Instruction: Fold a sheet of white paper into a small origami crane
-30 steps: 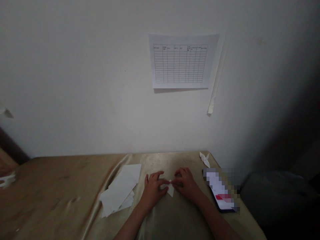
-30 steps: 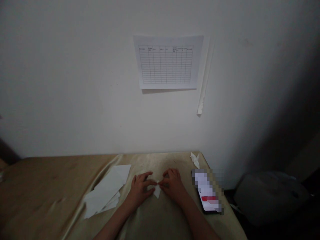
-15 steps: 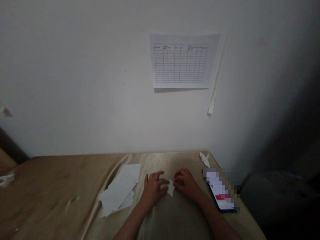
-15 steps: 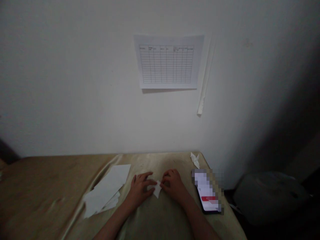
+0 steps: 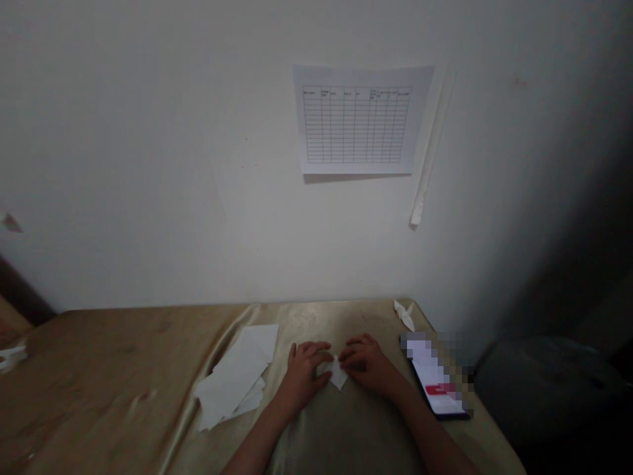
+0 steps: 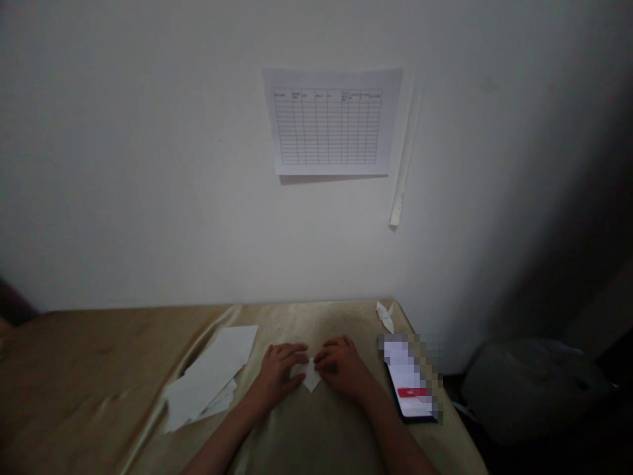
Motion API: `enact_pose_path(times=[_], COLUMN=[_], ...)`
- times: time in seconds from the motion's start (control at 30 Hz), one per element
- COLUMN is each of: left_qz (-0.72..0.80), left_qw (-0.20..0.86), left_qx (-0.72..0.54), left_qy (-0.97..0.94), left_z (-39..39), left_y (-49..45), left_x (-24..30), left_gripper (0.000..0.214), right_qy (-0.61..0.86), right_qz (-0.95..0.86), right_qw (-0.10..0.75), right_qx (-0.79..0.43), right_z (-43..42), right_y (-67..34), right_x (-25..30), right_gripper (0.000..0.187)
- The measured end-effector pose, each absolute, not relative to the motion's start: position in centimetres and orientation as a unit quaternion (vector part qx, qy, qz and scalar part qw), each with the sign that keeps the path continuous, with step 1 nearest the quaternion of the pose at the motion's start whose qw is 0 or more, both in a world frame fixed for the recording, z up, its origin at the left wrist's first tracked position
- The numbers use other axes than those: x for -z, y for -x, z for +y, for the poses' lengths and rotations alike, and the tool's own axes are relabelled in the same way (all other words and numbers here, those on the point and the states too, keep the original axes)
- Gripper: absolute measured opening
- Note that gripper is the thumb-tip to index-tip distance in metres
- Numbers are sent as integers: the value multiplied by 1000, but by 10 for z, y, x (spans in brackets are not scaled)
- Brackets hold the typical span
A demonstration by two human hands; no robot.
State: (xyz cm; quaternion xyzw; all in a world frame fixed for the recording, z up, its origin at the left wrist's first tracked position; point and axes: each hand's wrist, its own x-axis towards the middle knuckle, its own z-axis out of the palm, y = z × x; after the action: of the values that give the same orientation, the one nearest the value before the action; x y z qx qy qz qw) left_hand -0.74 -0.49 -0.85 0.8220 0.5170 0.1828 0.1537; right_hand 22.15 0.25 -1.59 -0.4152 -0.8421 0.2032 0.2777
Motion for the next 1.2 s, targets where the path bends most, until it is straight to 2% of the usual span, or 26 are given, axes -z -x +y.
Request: enact_pose_path(times=[0.27, 0.5, 1.2], left_qz=[486, 486, 486], left_qw=[194, 208, 214], left_qx=[-176, -174, -175], left_qy=[-834, -831, -829], left_z=[-4, -3, 0], left_y=[10, 12, 13], left_x=[6, 5, 9], left_gripper=[15, 13, 14], right_qy=[419, 423, 414], right_qz=[-835, -835, -835], right_qw=[281, 273, 266], right_qx=[-219, -221, -245], right_z=[-2, -3, -2], right_y=[-221, -221, -223], right_x=[10, 11, 10], right_gripper=[19, 14, 21])
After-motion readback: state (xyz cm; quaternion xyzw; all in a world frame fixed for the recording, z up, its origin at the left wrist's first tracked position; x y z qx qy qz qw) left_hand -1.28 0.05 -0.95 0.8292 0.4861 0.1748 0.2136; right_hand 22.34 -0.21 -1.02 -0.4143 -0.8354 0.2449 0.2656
